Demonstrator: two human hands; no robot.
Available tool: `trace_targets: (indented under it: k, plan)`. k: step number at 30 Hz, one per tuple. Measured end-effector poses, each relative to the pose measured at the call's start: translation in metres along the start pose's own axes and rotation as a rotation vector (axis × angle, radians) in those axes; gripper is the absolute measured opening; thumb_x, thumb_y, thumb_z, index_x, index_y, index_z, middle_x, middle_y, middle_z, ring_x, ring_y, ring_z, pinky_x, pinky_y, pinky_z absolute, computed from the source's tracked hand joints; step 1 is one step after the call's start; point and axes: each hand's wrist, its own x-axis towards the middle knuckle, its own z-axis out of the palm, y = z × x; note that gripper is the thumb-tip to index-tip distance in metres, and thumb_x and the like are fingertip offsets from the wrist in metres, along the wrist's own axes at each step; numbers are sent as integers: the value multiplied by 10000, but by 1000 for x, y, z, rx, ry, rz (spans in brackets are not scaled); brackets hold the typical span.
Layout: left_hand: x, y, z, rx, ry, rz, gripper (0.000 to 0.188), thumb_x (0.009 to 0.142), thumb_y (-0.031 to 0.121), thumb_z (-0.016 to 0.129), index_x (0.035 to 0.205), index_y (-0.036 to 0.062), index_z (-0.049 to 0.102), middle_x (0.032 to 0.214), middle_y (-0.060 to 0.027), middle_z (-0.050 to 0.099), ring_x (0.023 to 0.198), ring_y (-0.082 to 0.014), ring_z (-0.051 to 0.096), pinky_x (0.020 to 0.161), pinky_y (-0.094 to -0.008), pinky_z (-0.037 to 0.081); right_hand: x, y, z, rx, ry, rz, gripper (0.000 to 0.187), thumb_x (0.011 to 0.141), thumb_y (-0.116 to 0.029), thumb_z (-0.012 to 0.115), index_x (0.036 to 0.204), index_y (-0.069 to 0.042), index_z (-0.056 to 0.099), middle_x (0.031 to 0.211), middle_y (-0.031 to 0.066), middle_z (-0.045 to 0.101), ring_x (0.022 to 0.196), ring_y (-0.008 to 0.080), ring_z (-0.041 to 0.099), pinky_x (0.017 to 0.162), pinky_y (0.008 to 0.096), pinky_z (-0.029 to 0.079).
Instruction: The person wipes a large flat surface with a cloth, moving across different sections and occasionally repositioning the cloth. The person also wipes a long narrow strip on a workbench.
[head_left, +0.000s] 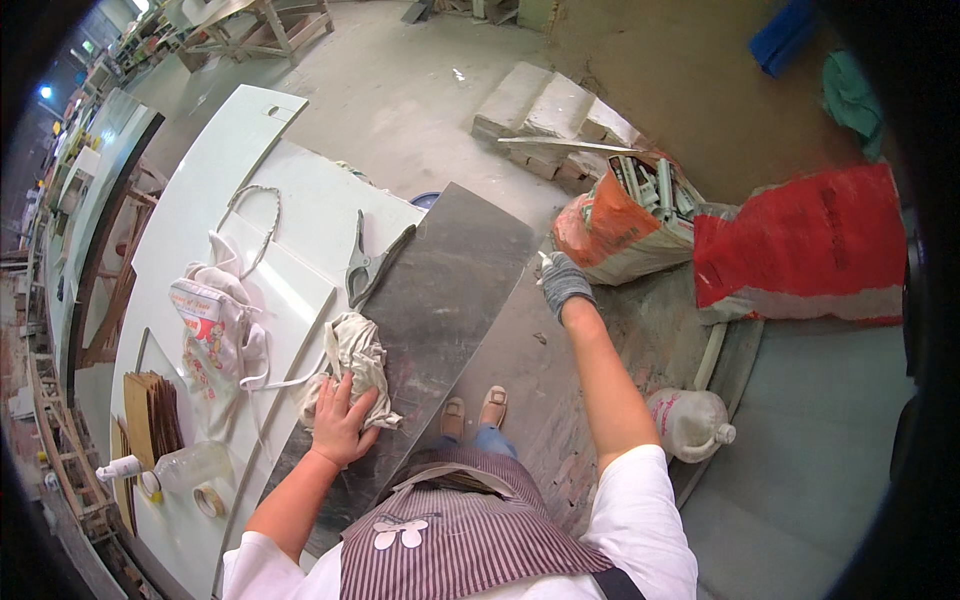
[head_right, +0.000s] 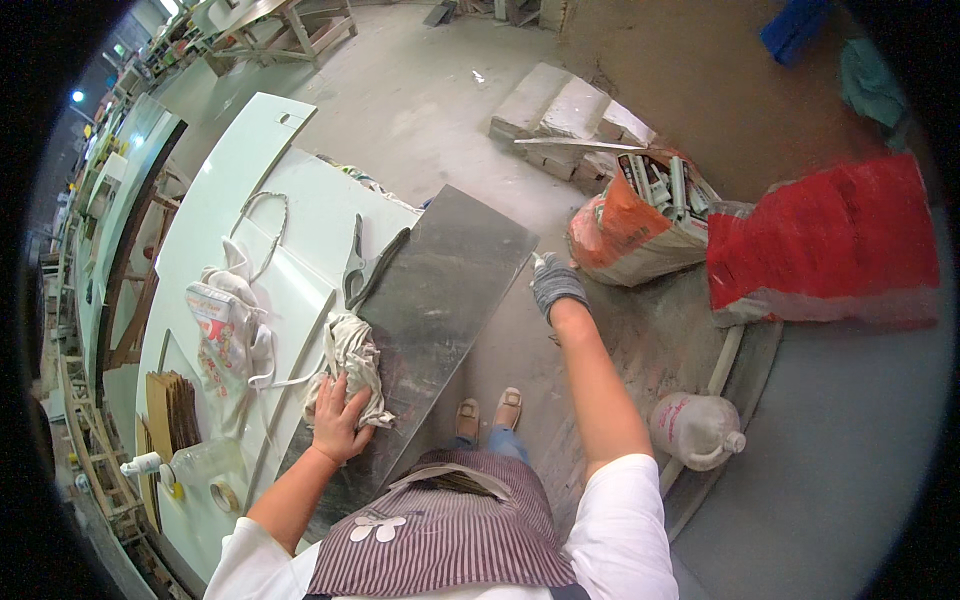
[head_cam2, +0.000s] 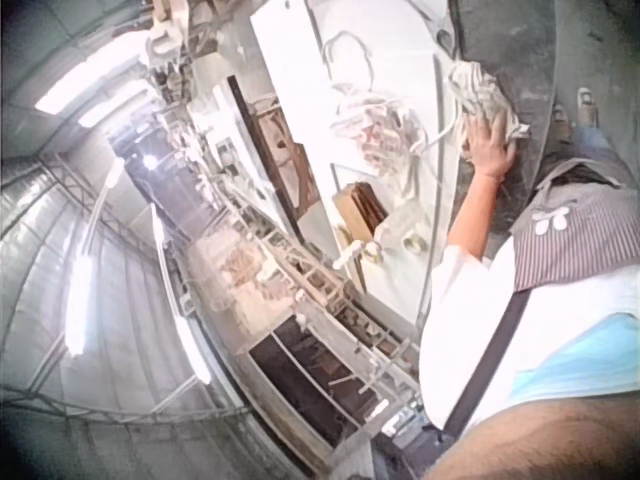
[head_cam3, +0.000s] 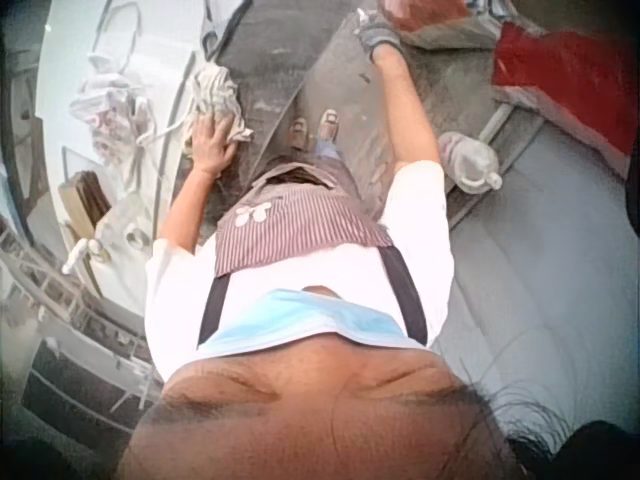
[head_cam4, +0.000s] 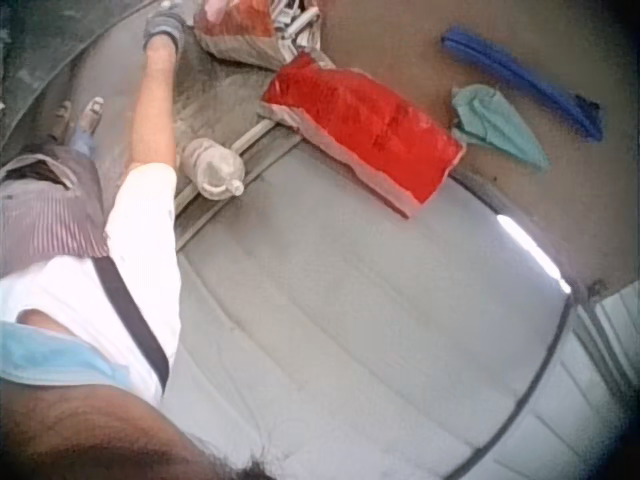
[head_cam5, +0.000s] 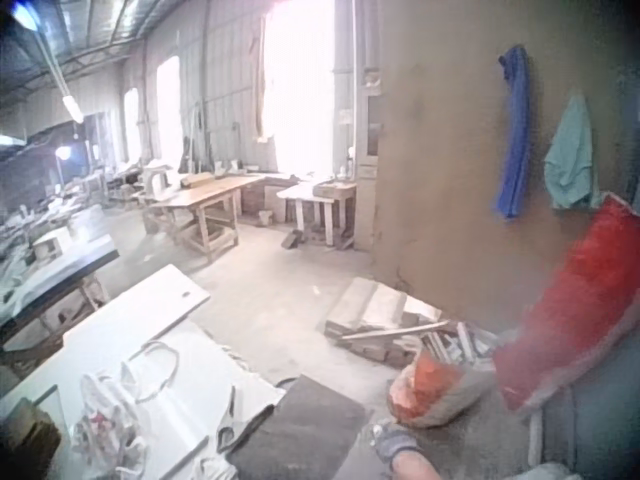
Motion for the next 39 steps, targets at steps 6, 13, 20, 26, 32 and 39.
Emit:
trace_targets:
  k: [6,13,20,26,32,39]
  plan:
    - [-3,-2,0,20,-25,-2,732,605,322,791,1300,204,593,1451,-239,396,1266,-474,445,1119,-634,294,0,-12,6,-110,70,-31,277,901,-184,580,1124,-34,650,1092,257,659,1033,381,652,890,496,512]
    - [-5,1,3,37,-38,-44,695,609,334,776,1272,209,609,1437,-231,405,1256,-479,446,1111,-628,307,-93,-24,80,-381,-179,-433,226,947,-195,506,1034,-64,669,970,257,653,868,430,641,719,484,514]
    - [-6,-3,6,59,-28,-37,658,615,354,755,1244,210,630,1440,-230,399,1271,-485,429,1116,-615,305,-33,-13,18,-87,104,-222,267,961,-225,492,996,-16,655,993,266,658,840,472,629,725,512,519]
    - [-8,-2,4,65,-32,-49,656,639,356,738,1266,203,619,1439,-239,411,1267,-487,436,1119,-610,301,-153,-42,116,-83,-222,-383,266,963,-270,500,907,-63,657,902,209,683,838,386,671,803,624,445]
    - [-8,-2,4,13,8,-41,675,661,311,732,1312,197,599,1468,-238,402,1279,-486,433,1126,-591,302,-174,-57,134,-383,-294,-335,258,948,-193,463,1035,-75,676,919,227,695,911,420,686,861,507,529]
    - [-4,0,3,-24,73,-4,646,726,242,715,1352,191,563,1494,-219,388,1297,-469,430,1137,-559,304,-171,-60,119,48,65,-217,233,954,-215,496,939,-44,654,918,281,664,862,466,646,753,503,530]
